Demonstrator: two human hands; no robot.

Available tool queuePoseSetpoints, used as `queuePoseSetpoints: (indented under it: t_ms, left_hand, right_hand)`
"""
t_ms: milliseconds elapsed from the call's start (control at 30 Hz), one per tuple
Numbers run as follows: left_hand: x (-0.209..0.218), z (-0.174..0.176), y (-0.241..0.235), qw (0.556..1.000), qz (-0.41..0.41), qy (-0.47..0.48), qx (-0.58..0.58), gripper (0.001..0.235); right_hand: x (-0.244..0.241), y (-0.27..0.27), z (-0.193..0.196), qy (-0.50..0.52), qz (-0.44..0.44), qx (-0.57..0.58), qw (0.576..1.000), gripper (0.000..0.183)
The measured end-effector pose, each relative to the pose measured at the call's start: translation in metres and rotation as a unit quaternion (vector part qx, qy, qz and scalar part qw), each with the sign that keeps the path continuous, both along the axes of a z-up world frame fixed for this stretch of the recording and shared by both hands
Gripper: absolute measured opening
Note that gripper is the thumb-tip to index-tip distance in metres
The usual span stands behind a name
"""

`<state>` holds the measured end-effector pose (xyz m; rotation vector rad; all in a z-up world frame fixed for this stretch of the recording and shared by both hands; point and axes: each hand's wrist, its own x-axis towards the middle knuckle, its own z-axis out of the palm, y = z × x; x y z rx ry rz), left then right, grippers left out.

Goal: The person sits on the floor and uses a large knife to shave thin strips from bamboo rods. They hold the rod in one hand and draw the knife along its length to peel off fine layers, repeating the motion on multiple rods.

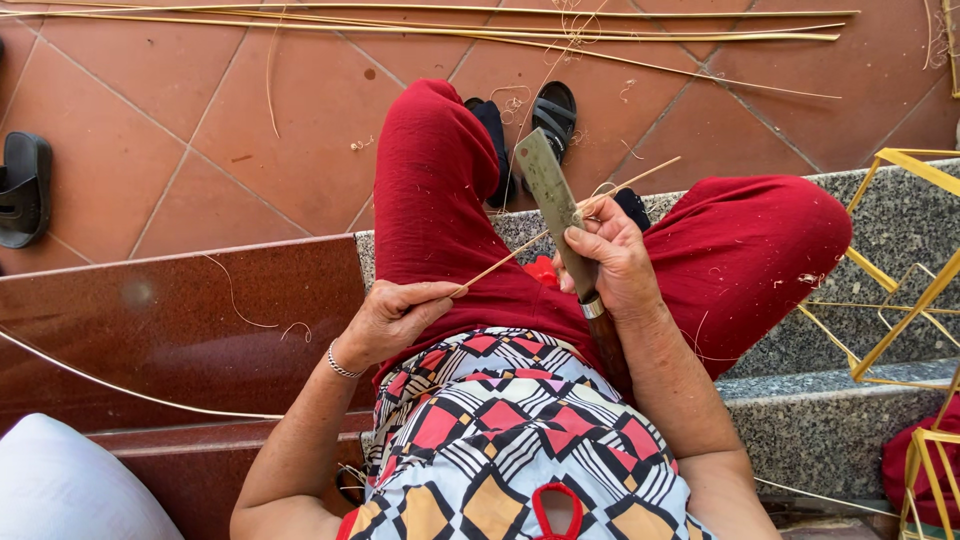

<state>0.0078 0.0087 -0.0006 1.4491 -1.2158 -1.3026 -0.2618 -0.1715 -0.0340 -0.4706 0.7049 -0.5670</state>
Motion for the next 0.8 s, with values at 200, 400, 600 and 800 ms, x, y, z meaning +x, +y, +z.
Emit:
queuePoseSetpoints:
  t_ms: [200, 400, 600, 800]
  left_hand:
    - [0.012, 0.004, 0.01, 1.0, -0.005, 0.006, 0.018, 0.024]
    - [0.025, 0.015, 0.012, 0.998, -0.01, 0.006, 0.057, 0.023]
    - [0.026, 0.016, 0.002, 0.999, -0.04, -0.01, 0.008, 0.022]
    - [0.048, 0.024, 0.013, 0.994, -0.006, -0.049, 0.093, 0.021]
  right_hand:
    - [-0.012, -0.007, -0.004, -0.02, -0.04, -0.018, 0.999, 0.022]
    - [-0.021, -0.009, -0.004, -0.012, -0.069, -0.036, 0.997, 0.021]
    - [-0.026, -0.008, -0.006, 0.026, -0.088, -0.059, 0.994, 0.021]
    - [-0.045, -0.023, -0.005, 0.073, -0.148, -0.091, 0.982, 0.018]
